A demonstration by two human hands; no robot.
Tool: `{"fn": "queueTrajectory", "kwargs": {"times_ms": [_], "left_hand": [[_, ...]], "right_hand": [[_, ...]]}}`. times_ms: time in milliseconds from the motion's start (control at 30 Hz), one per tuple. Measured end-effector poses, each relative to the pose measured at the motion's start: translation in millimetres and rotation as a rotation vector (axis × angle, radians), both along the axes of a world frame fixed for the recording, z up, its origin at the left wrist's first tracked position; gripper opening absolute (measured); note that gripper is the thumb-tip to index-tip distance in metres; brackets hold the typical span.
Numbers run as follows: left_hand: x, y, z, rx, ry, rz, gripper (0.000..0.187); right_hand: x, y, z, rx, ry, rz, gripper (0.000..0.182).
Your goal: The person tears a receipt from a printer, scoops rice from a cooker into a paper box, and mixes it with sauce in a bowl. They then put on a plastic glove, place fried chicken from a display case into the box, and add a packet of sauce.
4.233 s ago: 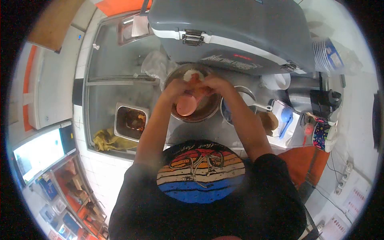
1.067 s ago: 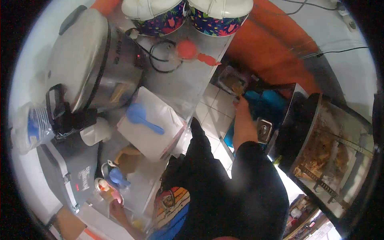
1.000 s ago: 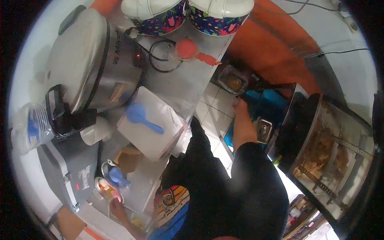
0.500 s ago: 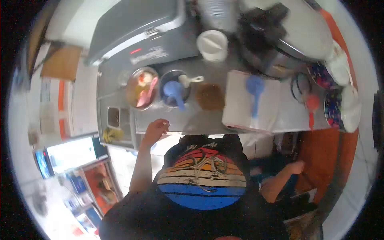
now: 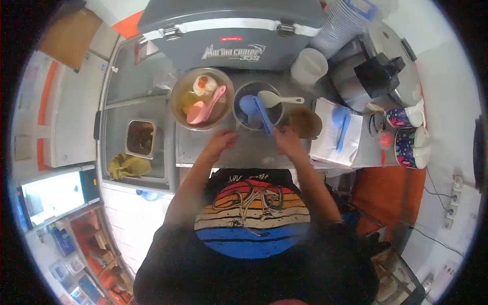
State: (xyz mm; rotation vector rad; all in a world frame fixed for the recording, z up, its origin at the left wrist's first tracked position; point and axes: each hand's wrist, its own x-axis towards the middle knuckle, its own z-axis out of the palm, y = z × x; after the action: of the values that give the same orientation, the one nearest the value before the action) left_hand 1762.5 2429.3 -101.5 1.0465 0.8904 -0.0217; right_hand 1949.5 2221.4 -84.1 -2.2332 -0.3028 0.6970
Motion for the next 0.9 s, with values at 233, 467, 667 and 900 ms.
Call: {"fn": "queueTrajectory", "kwargs": {"times_ms": [233, 467, 667, 900], "left_hand": [[43.9, 4.0, -22.5, 0.315, -0.054, -0.143, 0.045], [26.7, 4.5, 74.6, 0.134, -0.042, -0.023, 0.032], [-40.7, 65.9, 96.0, 0.200, -0.069, 0.164, 0.024], [-154.1, 143.7, 141.9, 0.300, -0.102, 0.736, 0.017]], "right_hand": [[6.5, 48.1, -42.8, 0.074, -0.130, -0.279, 0.038], [-21.7, 12.1, -15.1, 0.331, -0.173, -0.194, 0.027], [-84.9, 64.0, 117.6, 0.521, 0.394, -0.055, 0.025], [-66.0, 73.6, 107.5, 0.555, 0.429, 0.104, 0.027]]}}
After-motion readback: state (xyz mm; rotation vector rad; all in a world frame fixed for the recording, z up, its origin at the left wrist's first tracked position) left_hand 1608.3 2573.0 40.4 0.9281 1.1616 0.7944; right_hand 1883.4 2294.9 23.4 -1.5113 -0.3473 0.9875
